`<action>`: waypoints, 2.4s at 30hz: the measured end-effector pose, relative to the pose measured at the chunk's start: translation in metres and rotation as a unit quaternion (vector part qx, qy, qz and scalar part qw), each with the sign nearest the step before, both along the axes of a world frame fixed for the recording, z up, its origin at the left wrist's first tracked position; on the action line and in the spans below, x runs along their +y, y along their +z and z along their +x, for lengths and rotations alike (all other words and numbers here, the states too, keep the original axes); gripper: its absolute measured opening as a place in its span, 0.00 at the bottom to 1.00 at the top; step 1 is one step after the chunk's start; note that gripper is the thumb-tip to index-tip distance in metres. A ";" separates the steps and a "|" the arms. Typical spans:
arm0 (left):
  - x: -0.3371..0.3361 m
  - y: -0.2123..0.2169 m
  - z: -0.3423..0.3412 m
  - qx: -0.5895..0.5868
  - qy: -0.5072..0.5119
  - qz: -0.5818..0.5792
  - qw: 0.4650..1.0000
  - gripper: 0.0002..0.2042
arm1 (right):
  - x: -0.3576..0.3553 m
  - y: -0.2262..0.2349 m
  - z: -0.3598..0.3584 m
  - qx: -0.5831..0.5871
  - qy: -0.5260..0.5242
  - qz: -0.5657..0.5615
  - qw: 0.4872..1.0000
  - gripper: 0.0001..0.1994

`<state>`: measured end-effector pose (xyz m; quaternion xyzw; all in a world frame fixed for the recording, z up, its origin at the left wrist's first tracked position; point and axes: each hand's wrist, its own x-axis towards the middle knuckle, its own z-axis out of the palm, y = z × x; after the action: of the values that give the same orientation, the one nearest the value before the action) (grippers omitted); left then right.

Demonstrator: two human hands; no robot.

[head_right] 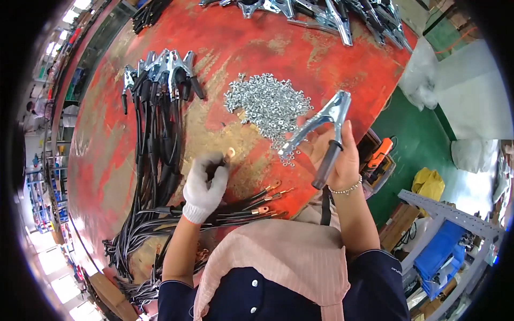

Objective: Manually assembling metal alligator clips by inserting screws into the handles.

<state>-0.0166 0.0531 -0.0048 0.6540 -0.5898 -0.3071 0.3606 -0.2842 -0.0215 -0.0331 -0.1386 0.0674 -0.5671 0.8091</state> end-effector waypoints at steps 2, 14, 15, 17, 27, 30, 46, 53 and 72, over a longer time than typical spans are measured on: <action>-0.005 -0.008 0.010 0.033 0.000 -0.070 0.997 0.10 | 0.001 0.001 -0.002 0.031 -0.010 -0.001 0.999 0.24; -0.039 0.002 -0.002 -0.226 -0.028 -0.167 0.959 0.09 | -0.001 -0.010 0.026 0.172 -0.069 -0.031 0.982 0.23; -0.039 0.002 -0.006 -0.198 -0.024 -0.156 0.967 0.08 | -0.001 -0.005 0.035 0.195 -0.081 -0.032 0.977 0.22; -0.037 -0.005 -0.004 -0.076 -0.018 -0.061 0.995 0.08 | -0.003 0.002 0.052 0.197 -0.089 -0.028 0.976 0.25; -0.040 0.000 0.005 0.154 -0.047 0.147 0.976 0.05 | 0.001 0.028 0.076 0.349 -0.061 -0.101 0.930 0.34; -0.039 -0.003 0.008 0.163 -0.065 0.171 0.970 0.05 | 0.005 0.028 0.080 0.378 -0.074 -0.132 0.913 0.35; -0.042 -0.001 0.006 0.200 -0.043 0.233 0.951 0.15 | 0.012 0.036 0.087 0.392 -0.068 -0.140 0.906 0.34; -0.043 0.003 0.002 0.220 -0.032 0.234 0.947 0.11 | 0.011 0.036 0.088 0.404 -0.067 -0.133 0.903 0.29; -0.049 0.012 0.001 0.143 -0.122 0.094 0.978 0.13 | -0.006 0.047 0.082 0.460 0.003 -0.191 0.867 0.25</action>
<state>-0.0155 0.0038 0.0075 0.5576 -0.5761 -0.4929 0.3379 -0.2022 -0.0277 0.0143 -0.5361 0.3215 -0.4384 0.6457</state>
